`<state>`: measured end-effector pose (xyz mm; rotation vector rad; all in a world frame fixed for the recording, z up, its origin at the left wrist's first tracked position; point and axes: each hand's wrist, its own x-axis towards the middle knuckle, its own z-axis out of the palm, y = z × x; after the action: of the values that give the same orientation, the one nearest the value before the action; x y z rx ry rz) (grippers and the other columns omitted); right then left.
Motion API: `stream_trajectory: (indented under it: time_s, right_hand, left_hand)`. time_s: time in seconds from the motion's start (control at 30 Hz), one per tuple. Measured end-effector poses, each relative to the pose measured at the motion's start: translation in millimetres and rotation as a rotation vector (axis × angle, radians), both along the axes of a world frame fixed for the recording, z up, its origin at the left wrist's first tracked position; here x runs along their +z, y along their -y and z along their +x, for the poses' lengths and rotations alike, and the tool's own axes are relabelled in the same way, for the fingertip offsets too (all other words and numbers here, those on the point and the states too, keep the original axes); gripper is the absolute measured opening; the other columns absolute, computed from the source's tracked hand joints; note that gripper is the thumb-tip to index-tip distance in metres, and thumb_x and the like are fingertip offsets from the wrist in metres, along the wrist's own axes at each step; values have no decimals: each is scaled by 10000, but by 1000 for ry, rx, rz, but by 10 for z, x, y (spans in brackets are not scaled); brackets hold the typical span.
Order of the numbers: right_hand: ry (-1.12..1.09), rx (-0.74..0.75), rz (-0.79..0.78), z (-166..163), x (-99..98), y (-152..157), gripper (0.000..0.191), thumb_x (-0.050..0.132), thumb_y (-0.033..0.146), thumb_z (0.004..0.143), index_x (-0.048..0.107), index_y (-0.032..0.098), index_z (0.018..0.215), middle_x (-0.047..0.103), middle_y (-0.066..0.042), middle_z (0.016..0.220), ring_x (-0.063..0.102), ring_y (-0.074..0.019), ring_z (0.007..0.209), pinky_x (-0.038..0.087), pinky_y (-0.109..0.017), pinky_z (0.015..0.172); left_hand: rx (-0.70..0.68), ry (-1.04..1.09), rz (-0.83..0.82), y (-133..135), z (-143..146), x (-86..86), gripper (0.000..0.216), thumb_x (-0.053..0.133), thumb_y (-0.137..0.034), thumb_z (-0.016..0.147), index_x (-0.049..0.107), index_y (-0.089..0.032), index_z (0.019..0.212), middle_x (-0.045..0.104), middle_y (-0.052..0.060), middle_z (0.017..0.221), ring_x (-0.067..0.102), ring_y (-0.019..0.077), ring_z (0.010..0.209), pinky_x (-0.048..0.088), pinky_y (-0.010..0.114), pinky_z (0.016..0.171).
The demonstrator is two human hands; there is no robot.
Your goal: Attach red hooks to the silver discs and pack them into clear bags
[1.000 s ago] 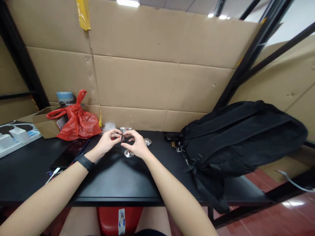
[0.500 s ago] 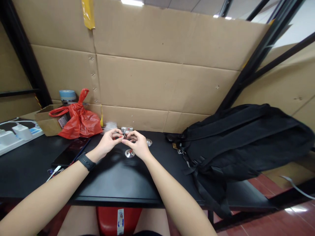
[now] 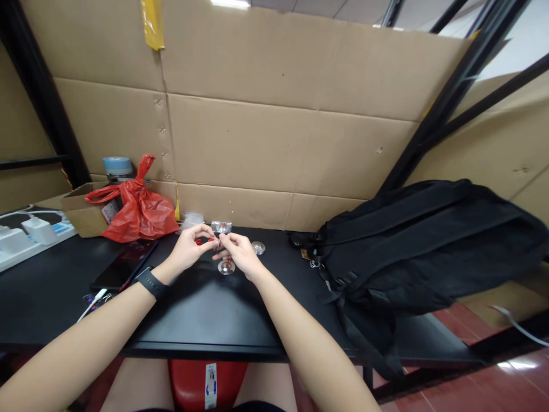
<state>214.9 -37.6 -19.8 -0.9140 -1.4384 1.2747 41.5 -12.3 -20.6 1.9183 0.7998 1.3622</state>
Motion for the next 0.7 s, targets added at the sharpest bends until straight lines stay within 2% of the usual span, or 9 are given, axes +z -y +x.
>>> stream_trajectory:
  time_s: [0.13, 0.23, 0.3, 0.4, 0.53, 0.63, 0.7]
  right_hand:
    - [-78, -49, 56, 0, 23, 27, 431, 802, 530, 679, 579, 173, 770, 723, -64, 924, 735, -192, 770, 537, -249, 644]
    - [-124, -73, 157, 20, 18, 13, 430, 885, 407, 578, 557, 183, 743, 709, -65, 1055, 727, -213, 879, 573, -335, 819]
    - [-110, -69, 198, 38, 5, -11, 435, 899, 361, 547, 566, 186, 765, 693, -73, 1118, 721, -222, 915, 568, -377, 878]
    - [-24, -94, 255, 65, -14, -48, 433, 901, 338, 539, 589, 185, 796, 683, -100, 1172, 716, -238, 941, 566, -395, 882]
    - [66, -115, 311, 91, -30, -74, 419, 897, 346, 546, 610, 184, 804, 691, -115, 1179, 704, -258, 995, 561, -395, 889]
    - [48, -74, 282, 96, -48, -80, 412, 886, 370, 572, 609, 183, 813, 693, -103, 1167, 720, -238, 929, 576, -376, 849]
    - [44, -57, 252, 92, -64, -88, 385, 848, 418, 634, 616, 179, 828, 709, -88, 1089, 725, -214, 845, 583, -351, 785]
  left_hand:
    - [34, 39, 4, 19, 17, 25, 202, 741, -283, 769, 599, -172, 861, 685, 39, 884, 679, 187, 880, 512, 303, 850]
    - [-15, 118, -98, 31, 46, 24, 240, 747, -271, 742, 580, -174, 884, 674, 38, 922, 677, 186, 903, 508, 307, 859]
    - [-56, 160, -191, 34, 62, 6, 268, 752, -284, 730, 570, -177, 895, 676, 39, 945, 677, 191, 920, 507, 314, 863]
    - [-103, 190, -291, 29, 70, -32, 291, 759, -313, 723, 562, -179, 889, 689, 40, 945, 680, 201, 934, 507, 328, 873]
    - [-130, 192, -309, 10, 62, -70, 300, 769, -326, 719, 564, -179, 881, 694, 29, 906, 681, 200, 928, 500, 329, 885]
    - [-135, 184, -279, -4, 56, -76, 293, 775, -322, 718, 570, -176, 868, 686, 25, 901, 677, 188, 911, 498, 314, 877]
    - [-113, 180, -249, -16, 54, -76, 291, 784, -320, 711, 574, -173, 850, 674, 21, 876, 673, 181, 883, 503, 303, 855]
